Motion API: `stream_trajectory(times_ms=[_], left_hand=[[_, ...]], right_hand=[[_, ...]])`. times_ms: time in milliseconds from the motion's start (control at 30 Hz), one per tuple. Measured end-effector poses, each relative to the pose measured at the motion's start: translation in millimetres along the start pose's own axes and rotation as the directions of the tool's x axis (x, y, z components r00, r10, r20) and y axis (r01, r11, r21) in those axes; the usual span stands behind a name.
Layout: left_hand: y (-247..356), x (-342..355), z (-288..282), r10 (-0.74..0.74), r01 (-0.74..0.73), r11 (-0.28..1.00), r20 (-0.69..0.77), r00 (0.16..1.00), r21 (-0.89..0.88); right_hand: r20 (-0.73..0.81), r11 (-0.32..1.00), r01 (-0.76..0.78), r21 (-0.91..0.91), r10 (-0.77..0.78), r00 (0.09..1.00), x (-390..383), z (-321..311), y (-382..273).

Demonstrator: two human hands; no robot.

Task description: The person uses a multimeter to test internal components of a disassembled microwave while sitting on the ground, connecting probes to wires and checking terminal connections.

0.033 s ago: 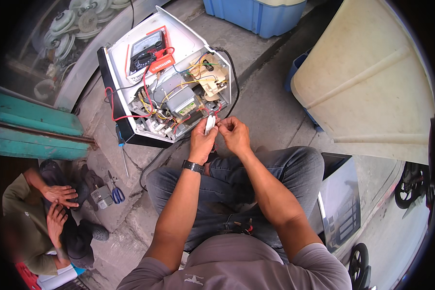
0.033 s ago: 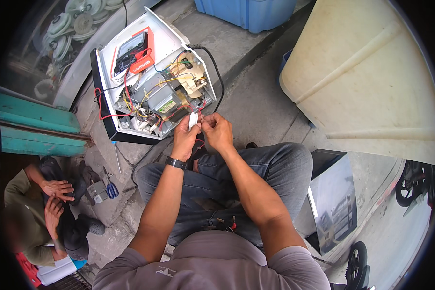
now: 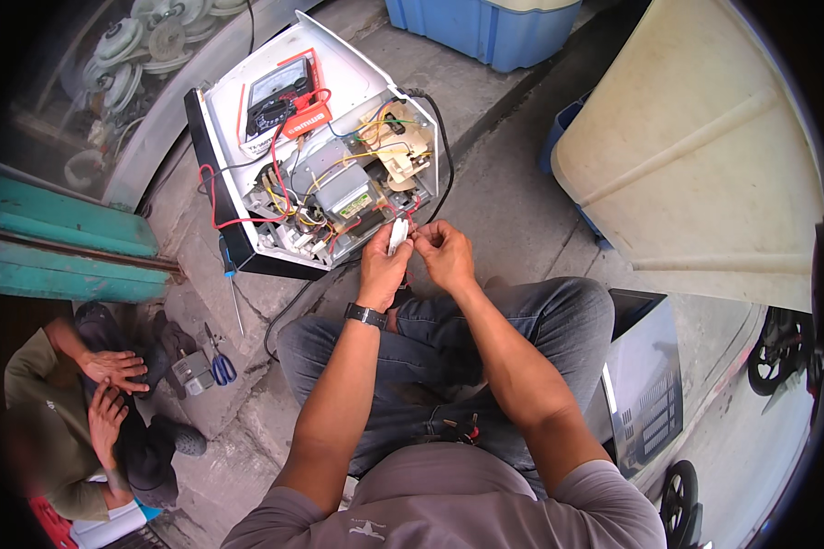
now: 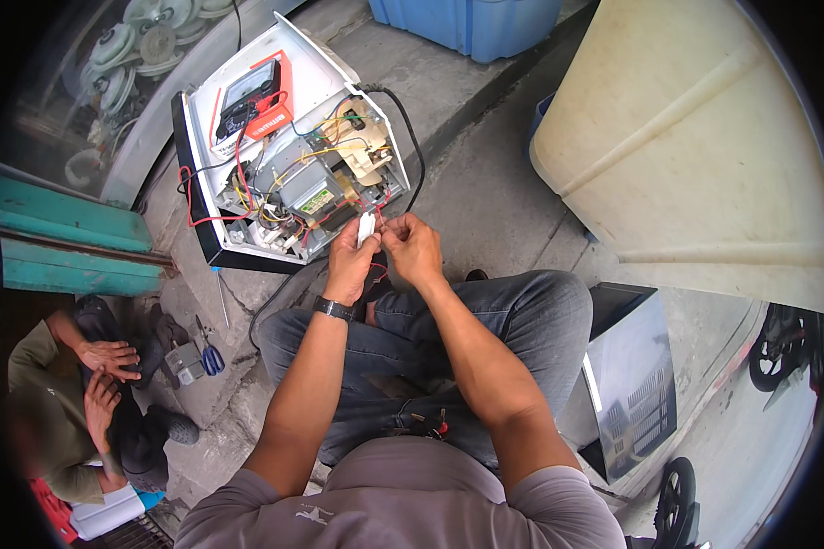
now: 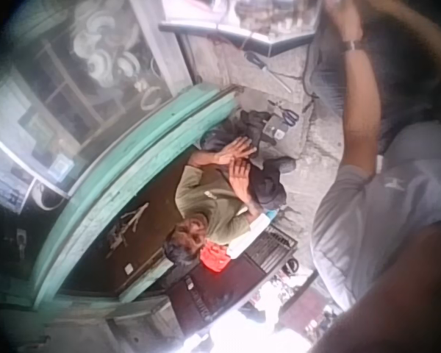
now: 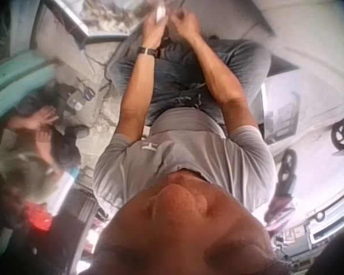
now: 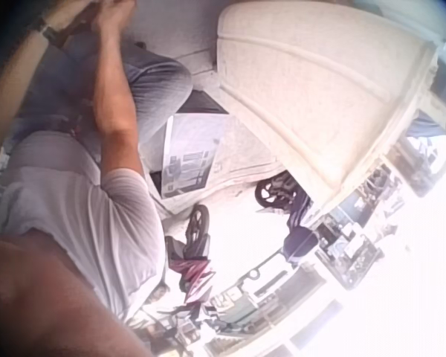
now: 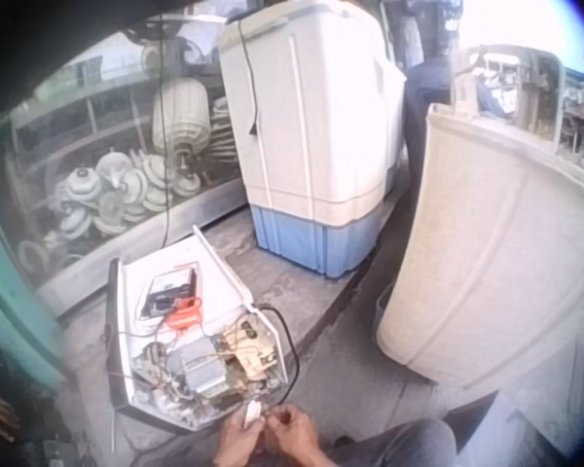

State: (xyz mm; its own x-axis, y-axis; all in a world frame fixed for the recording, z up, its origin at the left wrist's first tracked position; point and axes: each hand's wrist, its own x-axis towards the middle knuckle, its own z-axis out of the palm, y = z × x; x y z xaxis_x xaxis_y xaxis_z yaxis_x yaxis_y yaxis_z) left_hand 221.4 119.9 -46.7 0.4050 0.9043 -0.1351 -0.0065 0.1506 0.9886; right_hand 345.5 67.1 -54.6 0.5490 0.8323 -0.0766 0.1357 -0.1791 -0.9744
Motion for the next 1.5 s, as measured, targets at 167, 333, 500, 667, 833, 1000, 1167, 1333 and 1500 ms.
stream_trajectory(times_ms=[167, 333, 500, 667, 833, 1000, 1167, 1333, 1500], left_hand=[[-3, 0, -3, 0.002, -0.002, 1.000, 0.004, 1.000, 0.015], [-7, 1, -4, -0.002, 0.002, 1.000, 0.011, 1.000, 0.026], [-12, 2, -6, -0.022, 0.022, 1.000, 0.012, 1.000, 0.006], [-19, 4, -10, -0.007, 0.006, 0.999, 0.018, 1.000, 0.049], [-21, 4, -9, -0.003, 0.003, 1.000, 0.020, 1.000, 0.019], [-17, 2, -7, -0.006, 0.006, 0.999, 0.017, 1.000, 0.033], [-21, 3, -7, 0.039, -0.039, 0.998, 0.008, 0.999, 0.042], [-21, 2, -8, 0.032, -0.033, 0.999, 0.012, 0.999, 0.042], [-22, 1, -8, 0.044, -0.045, 0.997, 0.010, 0.999, 0.062]], right_hand=[[0.070, 0.996, -0.025, -0.080, 0.031, 0.997, 6, -6, -5], [0.117, 0.993, -0.024, -0.111, 0.037, 0.992, 12, -11, -7], [0.152, 0.987, 0.016, -0.159, 0.008, 0.988, 16, -14, -10], [0.160, 0.978, 0.011, -0.207, 0.023, 0.987, 18, -14, -12], [0.163, 0.974, 0.008, -0.228, 0.030, 0.986, 20, -15, -13], [0.168, 0.967, 0.014, -0.253, 0.030, 0.985, 20, -16, -17], [0.197, 0.951, 0.050, -0.306, 0.012, 0.980, 20, -16, -21], [0.219, 0.938, 0.085, -0.337, -0.010, 0.976, 19, -19, -23], [0.218, 0.930, 0.112, -0.351, -0.035, 0.975, 20, -17, -20]])
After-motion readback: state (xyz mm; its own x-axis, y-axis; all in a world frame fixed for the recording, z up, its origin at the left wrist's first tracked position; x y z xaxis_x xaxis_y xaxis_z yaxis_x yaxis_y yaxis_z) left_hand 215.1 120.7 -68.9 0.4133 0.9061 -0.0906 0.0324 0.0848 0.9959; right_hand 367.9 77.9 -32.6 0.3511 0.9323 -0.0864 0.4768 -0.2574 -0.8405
